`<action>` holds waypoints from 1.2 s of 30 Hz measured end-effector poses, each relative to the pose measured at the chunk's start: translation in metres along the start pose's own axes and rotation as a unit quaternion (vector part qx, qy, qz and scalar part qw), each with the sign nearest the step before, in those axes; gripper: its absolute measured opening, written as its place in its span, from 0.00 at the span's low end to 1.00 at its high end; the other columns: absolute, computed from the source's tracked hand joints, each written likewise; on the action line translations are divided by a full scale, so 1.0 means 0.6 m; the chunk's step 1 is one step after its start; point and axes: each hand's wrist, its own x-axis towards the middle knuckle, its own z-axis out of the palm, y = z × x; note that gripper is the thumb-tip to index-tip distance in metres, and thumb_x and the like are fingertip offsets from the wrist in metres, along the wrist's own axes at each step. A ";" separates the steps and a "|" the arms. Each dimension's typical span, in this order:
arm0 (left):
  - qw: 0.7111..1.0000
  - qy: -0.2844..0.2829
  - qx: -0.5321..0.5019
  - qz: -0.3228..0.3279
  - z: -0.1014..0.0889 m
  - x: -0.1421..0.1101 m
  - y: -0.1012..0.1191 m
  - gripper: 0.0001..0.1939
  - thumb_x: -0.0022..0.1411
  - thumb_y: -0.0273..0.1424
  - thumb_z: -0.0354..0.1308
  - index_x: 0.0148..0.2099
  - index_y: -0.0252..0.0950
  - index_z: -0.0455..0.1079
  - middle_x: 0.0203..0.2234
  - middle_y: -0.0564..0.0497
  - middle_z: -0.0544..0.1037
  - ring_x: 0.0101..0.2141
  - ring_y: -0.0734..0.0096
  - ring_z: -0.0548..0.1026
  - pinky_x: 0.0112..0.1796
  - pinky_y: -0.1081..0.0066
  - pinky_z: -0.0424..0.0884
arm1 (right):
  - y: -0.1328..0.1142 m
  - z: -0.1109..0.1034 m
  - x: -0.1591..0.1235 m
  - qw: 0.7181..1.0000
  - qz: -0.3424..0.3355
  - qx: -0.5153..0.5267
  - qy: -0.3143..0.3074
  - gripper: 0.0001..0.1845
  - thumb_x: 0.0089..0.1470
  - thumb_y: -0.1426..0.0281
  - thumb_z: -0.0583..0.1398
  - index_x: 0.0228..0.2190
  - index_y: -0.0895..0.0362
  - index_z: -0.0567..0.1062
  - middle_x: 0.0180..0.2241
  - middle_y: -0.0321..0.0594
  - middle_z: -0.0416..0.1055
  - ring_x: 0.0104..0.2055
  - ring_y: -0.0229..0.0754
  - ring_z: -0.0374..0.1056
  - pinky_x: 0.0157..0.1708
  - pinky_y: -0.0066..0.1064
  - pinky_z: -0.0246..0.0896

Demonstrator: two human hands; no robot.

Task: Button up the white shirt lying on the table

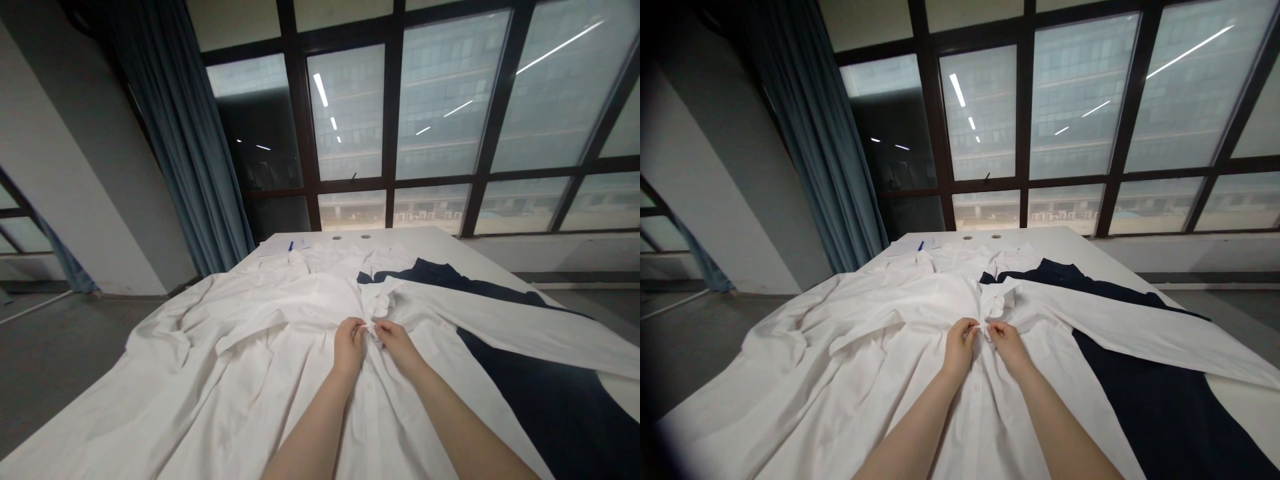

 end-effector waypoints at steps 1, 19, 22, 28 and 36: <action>1.000 -0.003 -0.008 0.003 0.000 0.001 0.000 0.05 0.53 0.26 0.49 0.30 0.35 0.66 0.27 0.51 0.72 0.32 0.71 0.68 0.36 0.70 0.64 | 0.001 -0.001 0.001 1.000 0.004 0.017 -0.006 0.15 0.39 0.62 0.59 0.29 0.58 0.74 0.26 0.38 0.71 0.30 0.39 0.65 0.33 0.32 0.58; 1.000 -0.003 0.000 0.011 -0.001 0.003 -0.003 0.05 0.52 0.26 0.52 0.29 0.36 0.70 0.26 0.52 0.73 0.32 0.71 0.69 0.36 0.70 0.64 | -0.010 0.000 0.004 0.994 -0.076 -0.074 -0.033 0.06 0.42 0.66 0.55 0.23 0.57 0.66 0.20 0.31 0.61 0.24 0.35 0.58 0.25 0.26 0.53; 1.000 0.007 0.004 0.005 -0.001 0.004 -0.006 0.06 0.52 0.25 0.51 0.30 0.36 0.69 0.27 0.52 0.73 0.32 0.71 0.69 0.37 0.70 0.64 | -0.008 0.001 0.004 0.988 -0.080 -0.133 -0.018 0.06 0.44 0.67 0.52 0.23 0.56 0.65 0.20 0.32 0.61 0.24 0.36 0.58 0.25 0.27 0.53; 0.999 -0.024 0.034 0.027 -0.007 0.002 0.010 0.07 0.53 0.27 0.51 0.34 0.37 0.69 0.30 0.51 0.73 0.35 0.70 0.69 0.39 0.69 0.63 | 0.000 0.002 0.009 0.991 -0.058 -0.118 0.005 0.07 0.43 0.65 0.50 0.22 0.55 0.63 0.17 0.30 0.59 0.20 0.35 0.56 0.21 0.26 0.51; 0.992 -0.053 0.104 0.046 -0.010 -0.001 0.029 0.06 0.53 0.32 0.54 0.33 0.39 0.70 0.31 0.51 0.74 0.37 0.68 0.68 0.39 0.67 0.59 | -0.014 0.006 0.005 1.000 0.018 -0.005 -0.008 0.15 0.38 0.58 0.57 0.17 0.57 0.63 0.15 0.30 0.60 0.18 0.33 0.56 0.19 0.25 0.50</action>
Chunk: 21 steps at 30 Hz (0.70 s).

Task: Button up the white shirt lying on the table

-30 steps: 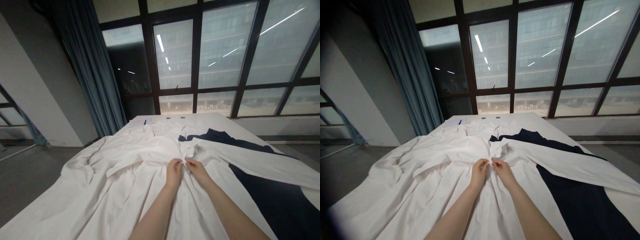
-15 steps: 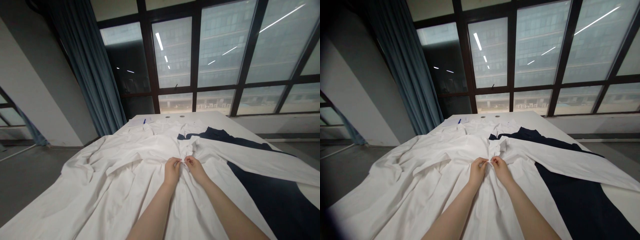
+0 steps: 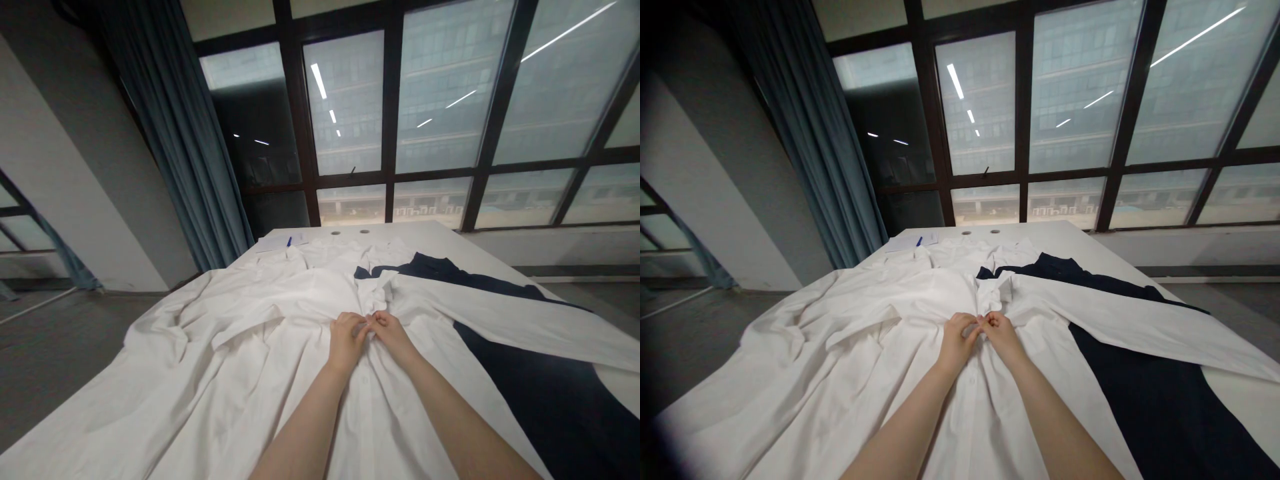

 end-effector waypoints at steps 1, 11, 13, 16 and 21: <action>1.000 -0.001 0.007 -0.004 0.000 0.000 0.001 0.06 0.53 0.32 0.54 0.34 0.39 0.70 0.32 0.50 0.74 0.37 0.67 0.67 0.39 0.66 0.59 | -0.003 -0.001 -0.001 1.000 0.001 -0.009 0.002 0.15 0.38 0.58 0.58 0.17 0.57 0.64 0.15 0.31 0.62 0.18 0.33 0.57 0.19 0.25 0.50; 0.998 0.030 -0.047 0.005 0.009 0.005 -0.022 0.06 0.51 0.30 0.56 0.34 0.40 0.71 0.31 0.52 0.75 0.36 0.69 0.69 0.40 0.67 0.61 | -0.001 -0.003 -0.001 0.995 0.048 0.080 0.031 0.17 0.33 0.57 0.62 0.16 0.59 0.67 0.13 0.30 0.61 0.15 0.31 0.56 0.17 0.25 0.51; 0.998 0.034 -0.062 0.002 0.010 0.005 -0.023 0.06 0.51 0.31 0.56 0.34 0.39 0.71 0.31 0.52 0.74 0.36 0.69 0.68 0.40 0.67 0.62 | -0.003 -0.001 -0.003 0.992 0.051 0.106 0.040 0.16 0.33 0.59 0.62 0.16 0.59 0.67 0.13 0.30 0.62 0.17 0.31 0.57 0.19 0.25 0.53; 0.995 0.043 -0.094 -0.005 0.011 0.005 -0.020 0.07 0.53 0.30 0.54 0.35 0.39 0.71 0.31 0.52 0.74 0.36 0.71 0.68 0.41 0.68 0.62 | -0.007 0.002 -0.009 0.984 0.065 0.160 0.045 0.15 0.32 0.61 0.64 0.17 0.58 0.67 0.16 0.31 0.65 0.20 0.32 0.60 0.22 0.25 0.57; 0.993 0.067 -0.096 -0.020 0.013 0.007 -0.012 0.09 0.53 0.31 0.53 0.38 0.40 0.71 0.30 0.52 0.73 0.35 0.71 0.68 0.39 0.70 0.63 | -0.010 0.004 -0.014 0.967 0.100 0.231 0.041 0.13 0.31 0.66 0.65 0.20 0.57 0.67 0.17 0.31 0.66 0.23 0.32 0.64 0.29 0.26 0.61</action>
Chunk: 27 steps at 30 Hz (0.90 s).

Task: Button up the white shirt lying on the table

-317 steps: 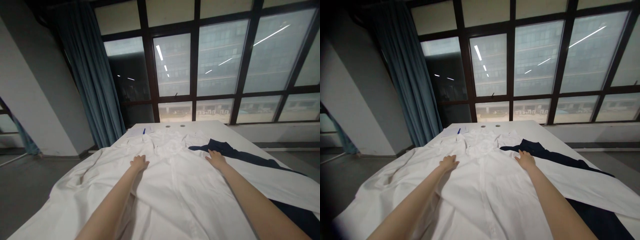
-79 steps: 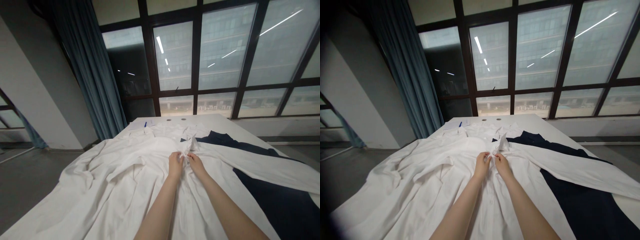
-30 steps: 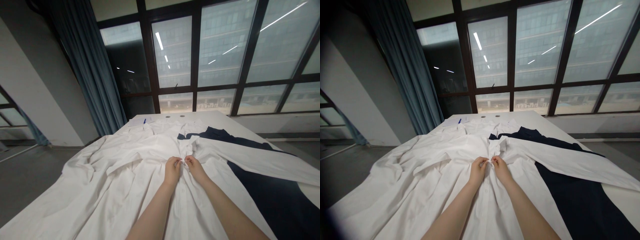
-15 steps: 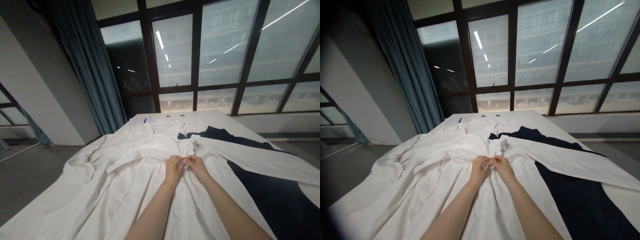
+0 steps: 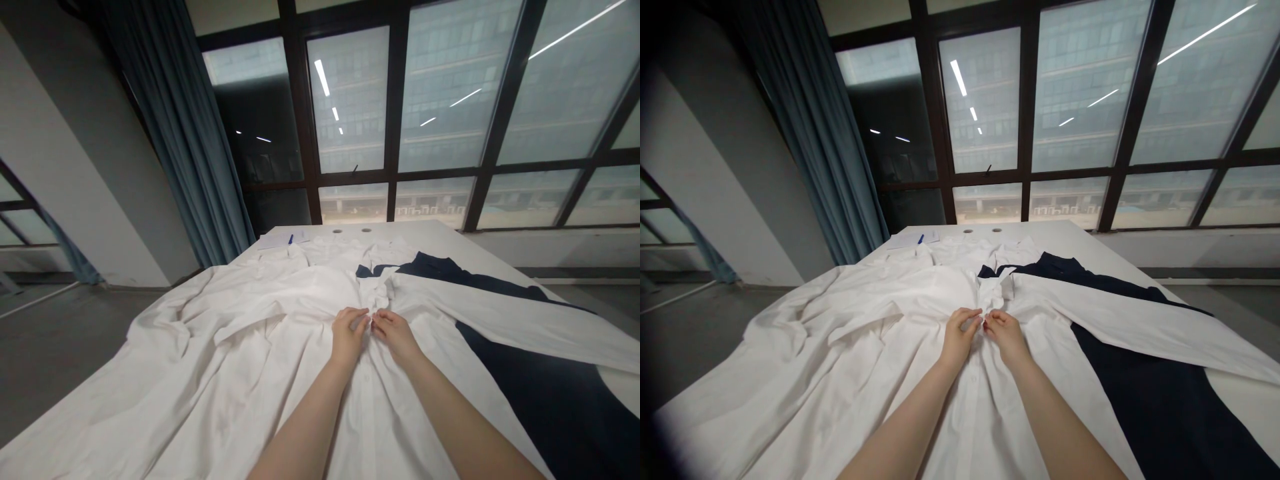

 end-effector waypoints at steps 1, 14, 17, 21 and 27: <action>1.000 0.001 0.014 0.002 -0.001 0.000 0.002 0.09 0.53 0.31 0.54 0.38 0.41 0.71 0.30 0.52 0.73 0.34 0.72 0.68 0.38 0.70 0.62 | 0.000 0.000 0.000 1.000 0.009 0.010 0.003 0.12 0.31 0.67 0.65 0.20 0.57 0.68 0.18 0.31 0.67 0.23 0.32 0.64 0.30 0.26 0.61; 1.000 0.002 0.004 0.027 -0.003 -0.003 0.016 0.07 0.54 0.29 0.51 0.34 0.38 0.70 0.36 0.50 0.73 0.38 0.70 0.69 0.40 0.67 0.61 | 0.012 0.009 -0.001 0.979 0.038 0.202 -0.017 0.17 0.29 0.79 0.65 0.18 0.55 0.61 0.20 0.31 0.69 0.28 0.33 0.68 0.35 0.23 0.62; 0.996 0.022 -0.084 0.006 0.005 -0.001 0.011 0.06 0.53 0.29 0.52 0.32 0.36 0.69 0.33 0.50 0.73 0.37 0.70 0.69 0.40 0.68 0.62 | 0.009 0.015 -0.003 0.987 0.007 0.162 -0.008 0.18 0.30 0.77 0.65 0.20 0.55 0.59 0.19 0.30 0.69 0.28 0.33 0.67 0.34 0.25 0.62; 0.975 0.108 -0.170 -0.096 -0.001 0.015 -0.011 0.06 0.53 0.32 0.51 0.32 0.36 0.66 0.28 0.52 0.71 0.31 0.73 0.69 0.35 0.72 0.64 | -0.003 0.007 0.002 0.995 -0.081 0.001 0.062 0.15 0.35 0.72 0.61 0.22 0.54 0.58 0.17 0.26 0.64 0.21 0.32 0.63 0.23 0.23 0.60; 0.896 0.228 -0.286 -0.254 -0.028 0.038 -0.075 0.07 0.51 0.33 0.50 0.32 0.36 0.59 0.28 0.54 0.65 0.27 0.77 0.67 0.27 0.75 0.65 | -0.010 -0.048 0.025 0.951 -0.155 -0.193 0.183 0.08 0.41 0.66 0.55 0.27 0.53 0.60 0.21 0.29 0.61 0.17 0.34 0.60 0.16 0.25 0.55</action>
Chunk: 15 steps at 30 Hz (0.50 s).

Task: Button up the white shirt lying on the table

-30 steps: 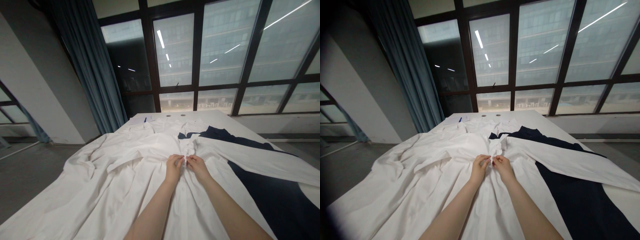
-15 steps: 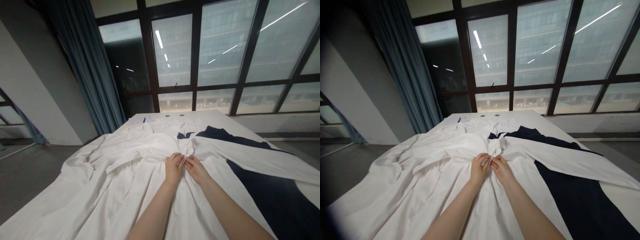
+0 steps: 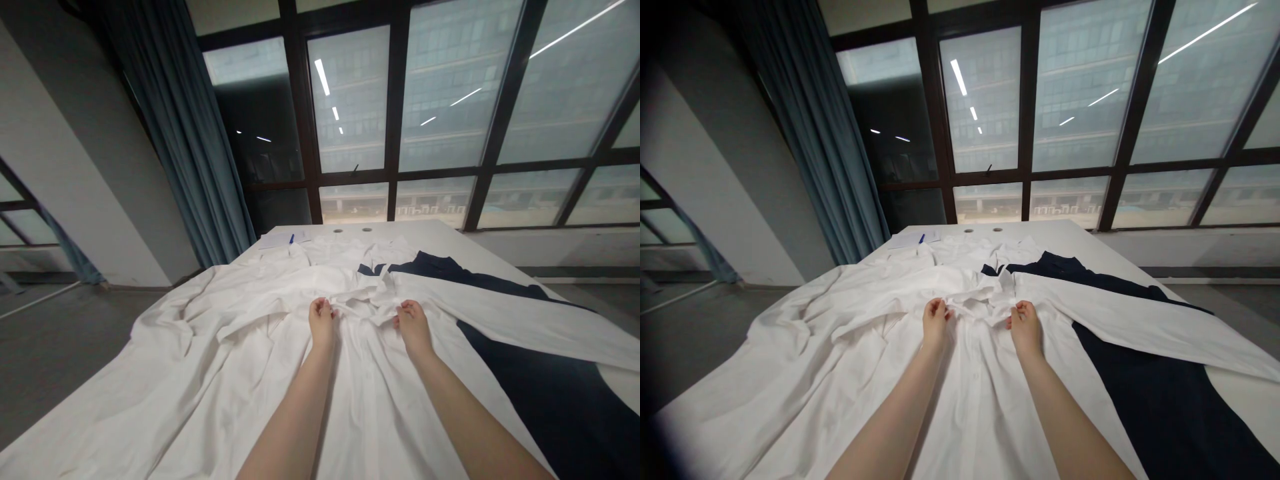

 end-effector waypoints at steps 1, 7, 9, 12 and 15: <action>1.000 0.004 0.007 0.021 -0.003 0.001 -0.002 0.07 0.50 0.32 0.50 0.33 0.37 0.58 0.29 0.54 0.64 0.28 0.77 0.67 0.29 0.74 0.65 | -0.001 -0.005 0.001 1.000 -0.010 -0.026 0.012 0.08 0.42 0.65 0.54 0.27 0.53 0.60 0.21 0.30 0.61 0.18 0.35 0.60 0.16 0.26 0.55; 0.943 -0.057 0.255 0.205 -0.005 -0.060 0.017 0.05 0.50 0.27 0.50 0.33 0.37 0.60 0.27 0.53 0.62 0.31 0.72 0.64 0.32 0.71 0.62 | -0.051 0.018 -0.053 0.941 -0.237 -0.240 -0.034 0.08 0.48 0.64 0.51 0.27 0.55 0.65 0.18 0.32 0.59 0.21 0.35 0.58 0.24 0.26 0.52; 0.925 -0.091 0.300 0.216 -0.004 -0.084 0.021 0.04 0.51 0.25 0.48 0.32 0.37 0.60 0.26 0.54 0.61 0.28 0.72 0.63 0.32 0.71 0.62 | -0.058 0.036 -0.077 0.909 -0.252 -0.306 -0.128 0.11 0.49 0.63 0.50 0.30 0.55 0.67 0.17 0.32 0.61 0.20 0.36 0.58 0.23 0.26 0.50; 0.909 -0.122 0.332 0.222 -0.009 -0.097 0.023 0.06 0.52 0.22 0.44 0.32 0.36 0.59 0.26 0.52 0.62 0.29 0.72 0.64 0.32 0.71 0.62 | -0.043 0.055 -0.093 0.885 -0.220 -0.366 -0.188 0.15 0.49 0.63 0.51 0.38 0.55 0.66 0.22 0.36 0.67 0.24 0.38 0.63 0.24 0.26 0.50; 0.900 -0.118 0.346 0.238 -0.023 -0.080 0.027 0.07 0.53 0.21 0.43 0.32 0.37 0.59 0.27 0.52 0.62 0.30 0.71 0.64 0.33 0.70 0.62 | -0.021 0.058 -0.088 0.877 -0.198 -0.395 -0.190 0.12 0.47 0.62 0.52 0.32 0.55 0.68 0.23 0.38 0.68 0.25 0.39 0.63 0.25 0.26 0.51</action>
